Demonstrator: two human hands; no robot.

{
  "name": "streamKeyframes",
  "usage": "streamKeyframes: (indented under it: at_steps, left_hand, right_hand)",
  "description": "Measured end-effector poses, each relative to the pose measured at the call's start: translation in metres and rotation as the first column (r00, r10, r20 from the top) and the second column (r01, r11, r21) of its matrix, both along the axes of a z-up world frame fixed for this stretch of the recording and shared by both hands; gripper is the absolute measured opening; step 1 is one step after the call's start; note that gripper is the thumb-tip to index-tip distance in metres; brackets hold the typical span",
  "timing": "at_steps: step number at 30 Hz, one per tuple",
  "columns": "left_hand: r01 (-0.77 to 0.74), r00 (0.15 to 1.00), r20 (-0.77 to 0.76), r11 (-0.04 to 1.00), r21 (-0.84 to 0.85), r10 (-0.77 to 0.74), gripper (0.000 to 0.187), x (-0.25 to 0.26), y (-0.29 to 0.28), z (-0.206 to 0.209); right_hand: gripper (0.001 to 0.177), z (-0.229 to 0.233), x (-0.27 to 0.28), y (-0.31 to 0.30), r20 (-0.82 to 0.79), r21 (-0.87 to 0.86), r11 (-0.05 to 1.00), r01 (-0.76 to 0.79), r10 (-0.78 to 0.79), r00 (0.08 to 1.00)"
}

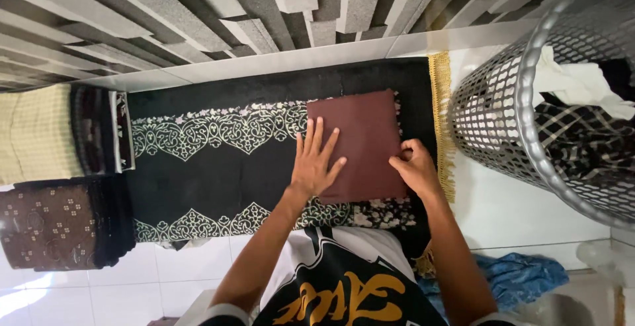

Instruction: Take a piece of brown cloth from a basket, fold it neatly on a surface, and place it on a stack of folded items.

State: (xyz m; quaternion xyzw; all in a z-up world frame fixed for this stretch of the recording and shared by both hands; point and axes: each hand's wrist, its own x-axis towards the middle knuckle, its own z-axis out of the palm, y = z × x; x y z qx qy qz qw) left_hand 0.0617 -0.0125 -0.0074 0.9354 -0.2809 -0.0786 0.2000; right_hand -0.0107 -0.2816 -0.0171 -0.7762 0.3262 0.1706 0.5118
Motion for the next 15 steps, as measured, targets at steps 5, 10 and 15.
streamKeyframes:
  at_steps: [5, 10, 15]
  left_hand:
    - [0.018, 0.999, -0.031, 0.992, 0.125, -0.015, 0.073, 0.030, -0.005, -0.003]
    - [0.069, 0.996, -0.074, 0.970, 0.234, -0.053, 0.074, 0.030, -0.019, 0.008]
    - [0.013, 0.997, 0.080, 0.995, 0.102, -0.021, 0.063, -0.010, -0.026, -0.008]
  right_hand:
    - [0.064, 0.077, 0.023, 0.038, 0.184, -0.442, 0.883, -0.158, 0.262, 0.947]
    - [0.061, 0.079, 0.036, 0.089, 0.425, -0.771, 0.620, -0.143, 0.669, 0.609]
    - [0.075, -0.001, 0.025, 0.098, 0.321, -0.798, 0.581, -0.161, 0.636, 0.702]
